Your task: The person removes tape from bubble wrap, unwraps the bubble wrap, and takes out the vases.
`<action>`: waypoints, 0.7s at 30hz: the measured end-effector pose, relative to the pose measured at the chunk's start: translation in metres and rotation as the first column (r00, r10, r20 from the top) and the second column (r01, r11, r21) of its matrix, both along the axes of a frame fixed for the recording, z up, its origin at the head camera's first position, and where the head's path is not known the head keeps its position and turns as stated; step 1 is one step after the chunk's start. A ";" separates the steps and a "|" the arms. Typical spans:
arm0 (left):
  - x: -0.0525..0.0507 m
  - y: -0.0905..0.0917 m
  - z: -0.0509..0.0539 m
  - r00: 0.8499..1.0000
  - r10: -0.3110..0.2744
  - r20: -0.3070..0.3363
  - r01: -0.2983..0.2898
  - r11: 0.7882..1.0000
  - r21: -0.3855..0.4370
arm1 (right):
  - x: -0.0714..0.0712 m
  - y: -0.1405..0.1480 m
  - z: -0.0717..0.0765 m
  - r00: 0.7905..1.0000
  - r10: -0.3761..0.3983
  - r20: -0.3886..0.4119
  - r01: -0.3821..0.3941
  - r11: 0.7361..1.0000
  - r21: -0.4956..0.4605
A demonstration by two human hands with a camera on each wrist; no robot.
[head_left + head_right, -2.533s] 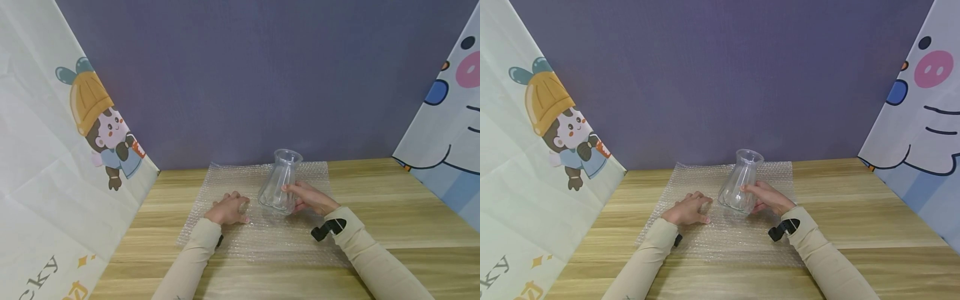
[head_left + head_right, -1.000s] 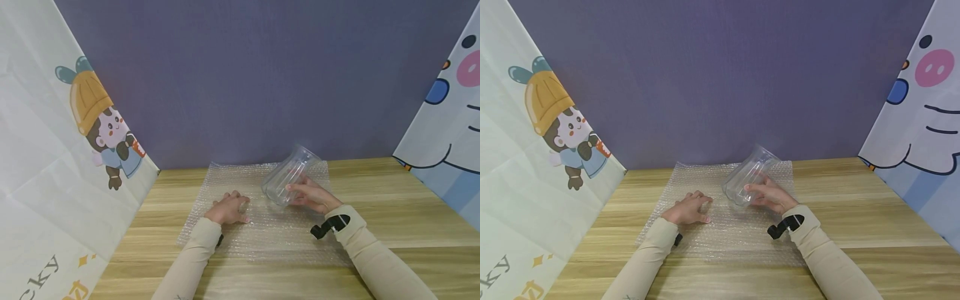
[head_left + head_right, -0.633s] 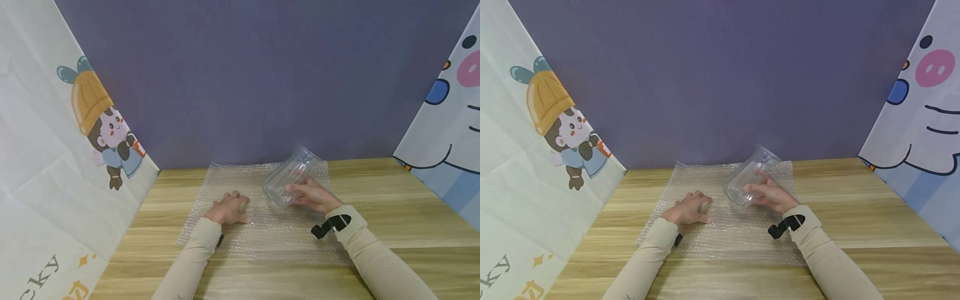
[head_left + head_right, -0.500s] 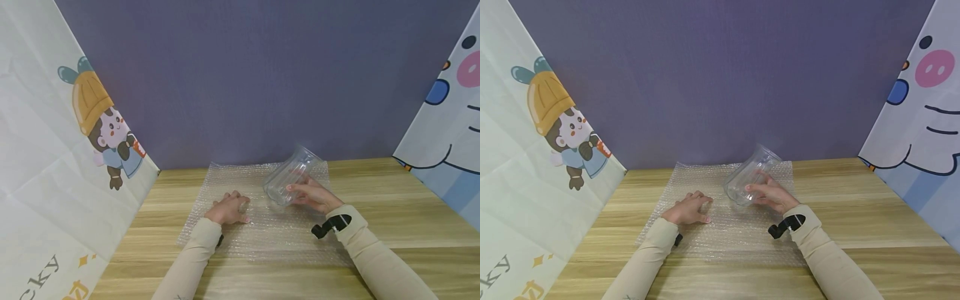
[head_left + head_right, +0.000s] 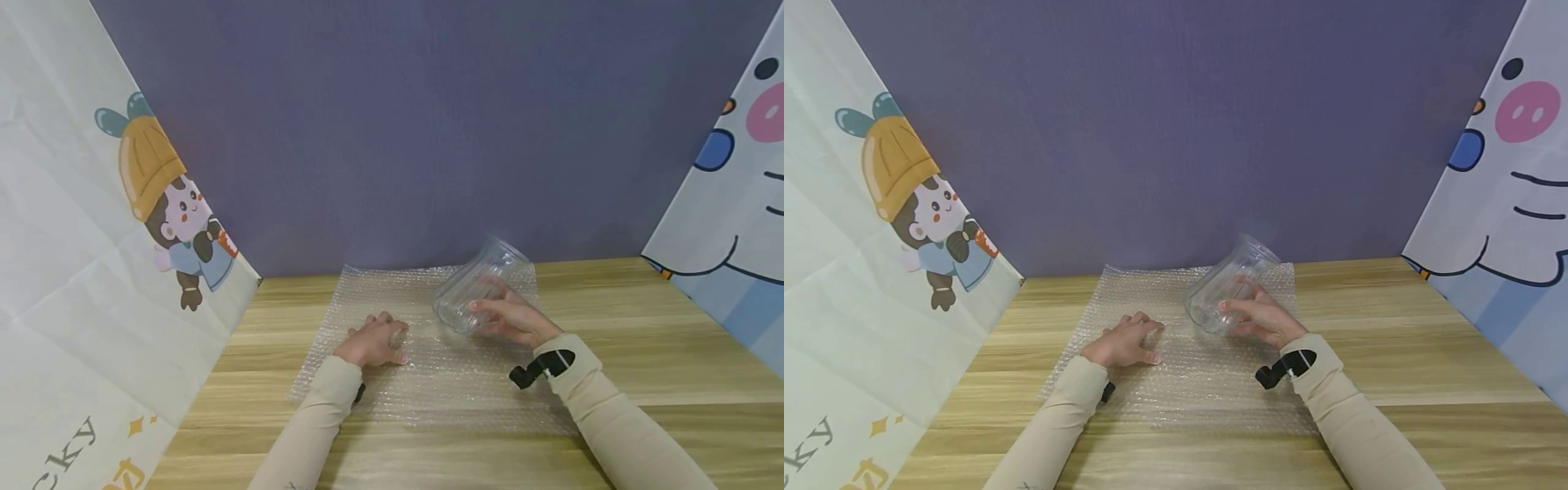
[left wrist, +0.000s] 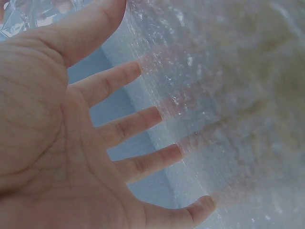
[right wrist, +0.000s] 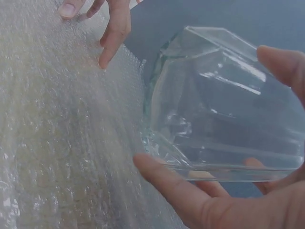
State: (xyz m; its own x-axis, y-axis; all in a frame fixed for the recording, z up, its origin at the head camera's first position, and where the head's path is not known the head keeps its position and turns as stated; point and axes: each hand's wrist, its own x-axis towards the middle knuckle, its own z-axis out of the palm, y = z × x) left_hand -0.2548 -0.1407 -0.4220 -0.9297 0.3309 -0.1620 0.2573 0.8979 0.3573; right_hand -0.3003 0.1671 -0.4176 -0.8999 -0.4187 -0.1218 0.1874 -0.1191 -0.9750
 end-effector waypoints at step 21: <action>-0.002 0.009 0.000 1.000 0.004 -0.008 -0.005 1.000 -0.003 | -0.006 0.010 0.002 0.993 -0.063 -0.104 0.061 0.998 -0.017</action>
State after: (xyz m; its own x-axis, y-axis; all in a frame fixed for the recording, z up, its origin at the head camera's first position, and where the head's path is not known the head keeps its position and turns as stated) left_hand -0.2566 -0.1320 -0.4223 -0.9324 0.3263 -0.1553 0.2561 0.8999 0.3529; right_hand -0.3063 0.1767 -0.4153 -0.9318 -0.3625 -0.0200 0.0760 -0.1409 -0.9871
